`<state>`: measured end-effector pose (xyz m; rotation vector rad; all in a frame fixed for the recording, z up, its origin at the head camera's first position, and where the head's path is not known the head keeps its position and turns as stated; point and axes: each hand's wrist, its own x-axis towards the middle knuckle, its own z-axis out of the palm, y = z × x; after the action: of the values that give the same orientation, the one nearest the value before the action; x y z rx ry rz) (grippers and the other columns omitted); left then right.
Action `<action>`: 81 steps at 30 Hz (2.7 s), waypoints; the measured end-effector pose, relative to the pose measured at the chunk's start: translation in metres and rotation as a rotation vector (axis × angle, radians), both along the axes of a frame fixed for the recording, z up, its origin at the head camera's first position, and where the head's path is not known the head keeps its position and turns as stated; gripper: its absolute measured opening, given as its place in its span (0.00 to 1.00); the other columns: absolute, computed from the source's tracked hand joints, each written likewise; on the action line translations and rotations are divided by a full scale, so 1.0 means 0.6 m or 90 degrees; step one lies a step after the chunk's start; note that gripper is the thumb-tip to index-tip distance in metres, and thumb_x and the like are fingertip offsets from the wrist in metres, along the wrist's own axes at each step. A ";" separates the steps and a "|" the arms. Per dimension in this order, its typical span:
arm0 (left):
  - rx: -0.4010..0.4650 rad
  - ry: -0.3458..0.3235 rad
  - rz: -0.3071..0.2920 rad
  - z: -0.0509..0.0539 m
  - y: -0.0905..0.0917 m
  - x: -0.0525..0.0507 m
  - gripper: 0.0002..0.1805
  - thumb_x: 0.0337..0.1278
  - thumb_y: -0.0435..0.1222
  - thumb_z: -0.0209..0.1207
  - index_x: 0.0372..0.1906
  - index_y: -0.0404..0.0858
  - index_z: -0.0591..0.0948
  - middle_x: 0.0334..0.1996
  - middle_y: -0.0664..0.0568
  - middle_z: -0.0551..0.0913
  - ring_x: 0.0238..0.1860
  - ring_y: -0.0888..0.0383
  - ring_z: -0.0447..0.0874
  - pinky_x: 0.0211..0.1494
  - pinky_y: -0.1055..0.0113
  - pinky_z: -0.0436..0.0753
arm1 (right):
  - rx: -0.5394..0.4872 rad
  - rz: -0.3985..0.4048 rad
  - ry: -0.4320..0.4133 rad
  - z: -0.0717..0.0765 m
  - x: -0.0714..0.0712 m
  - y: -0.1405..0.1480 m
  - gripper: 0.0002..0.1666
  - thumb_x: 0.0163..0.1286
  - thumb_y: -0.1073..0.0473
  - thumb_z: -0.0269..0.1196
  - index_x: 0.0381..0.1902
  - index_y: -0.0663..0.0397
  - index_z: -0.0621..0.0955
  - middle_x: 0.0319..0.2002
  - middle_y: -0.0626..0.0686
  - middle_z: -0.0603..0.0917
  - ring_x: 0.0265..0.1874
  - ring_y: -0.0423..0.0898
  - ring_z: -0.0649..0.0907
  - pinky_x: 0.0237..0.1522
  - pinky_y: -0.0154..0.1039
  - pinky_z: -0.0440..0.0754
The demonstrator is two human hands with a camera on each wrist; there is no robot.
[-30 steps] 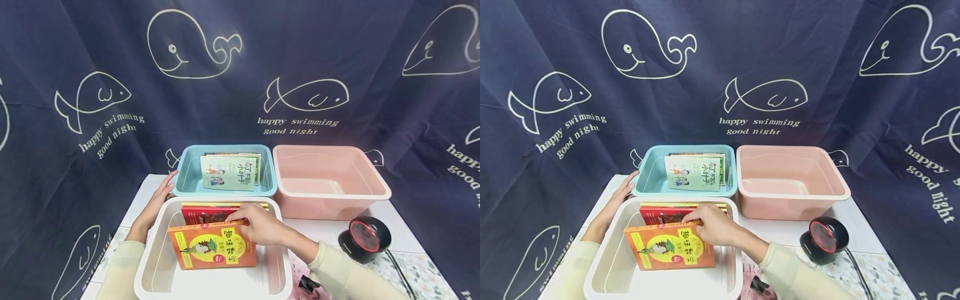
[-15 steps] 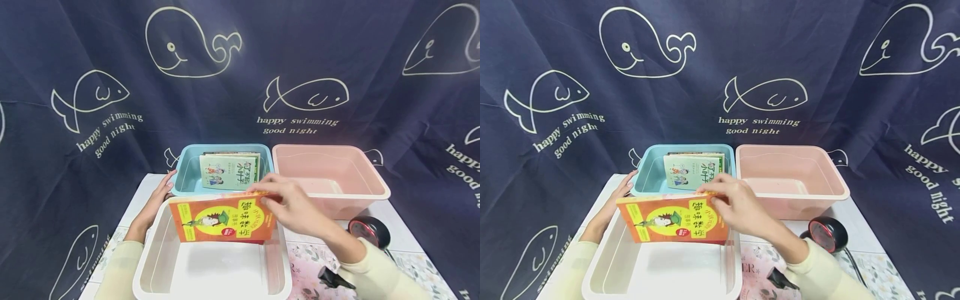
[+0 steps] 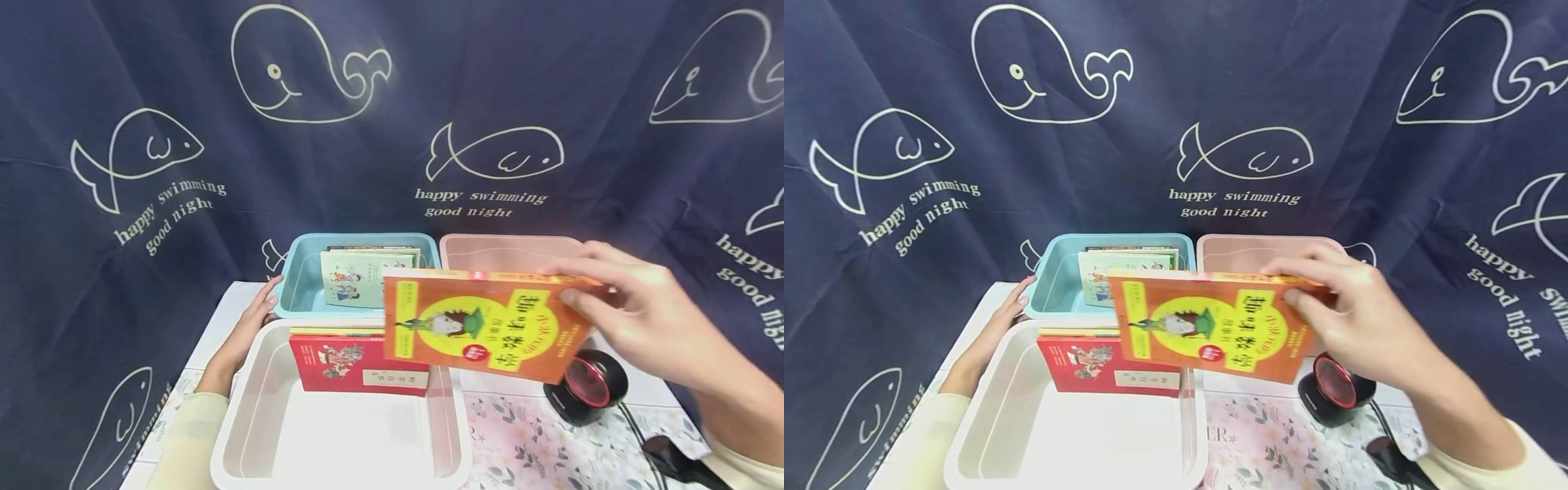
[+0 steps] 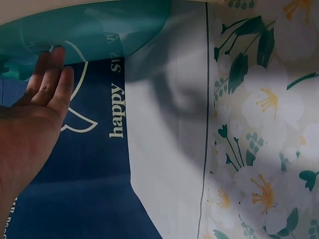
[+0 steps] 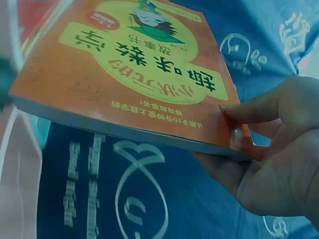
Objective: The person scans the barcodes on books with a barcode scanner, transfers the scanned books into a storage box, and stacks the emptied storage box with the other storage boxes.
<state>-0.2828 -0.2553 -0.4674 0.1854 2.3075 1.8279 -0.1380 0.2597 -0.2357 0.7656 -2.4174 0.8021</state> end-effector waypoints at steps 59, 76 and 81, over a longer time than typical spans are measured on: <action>0.000 0.022 -0.010 -0.003 -0.004 -0.005 0.32 0.84 0.54 0.37 0.84 0.60 0.47 0.77 0.32 0.62 0.51 0.70 0.84 0.52 0.74 0.83 | 0.235 -0.334 -0.229 -0.156 0.064 0.232 0.15 0.51 0.78 0.69 0.39 0.67 0.87 0.30 0.49 0.82 0.27 0.32 0.72 0.25 0.28 0.65; -0.001 0.022 -0.003 0.004 -0.003 0.000 0.33 0.83 0.55 0.37 0.84 0.59 0.47 0.78 0.34 0.59 0.50 0.71 0.83 0.52 0.75 0.82 | 0.013 -0.212 -0.168 0.019 -0.068 0.104 0.18 0.67 0.70 0.67 0.53 0.50 0.87 0.30 0.31 0.83 0.24 0.35 0.80 0.28 0.25 0.73; -0.001 0.022 -0.002 0.002 0.002 -0.001 0.33 0.83 0.54 0.37 0.85 0.57 0.47 0.79 0.33 0.58 0.50 0.71 0.83 0.53 0.76 0.81 | -0.032 -0.178 -0.195 0.021 -0.127 0.040 0.18 0.70 0.68 0.65 0.55 0.50 0.87 0.36 0.32 0.86 0.32 0.32 0.82 0.37 0.22 0.75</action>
<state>-0.2832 -0.2538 -0.4663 0.2222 2.3302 1.8345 -0.2143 0.2840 -0.2231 0.2894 -2.6802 0.9142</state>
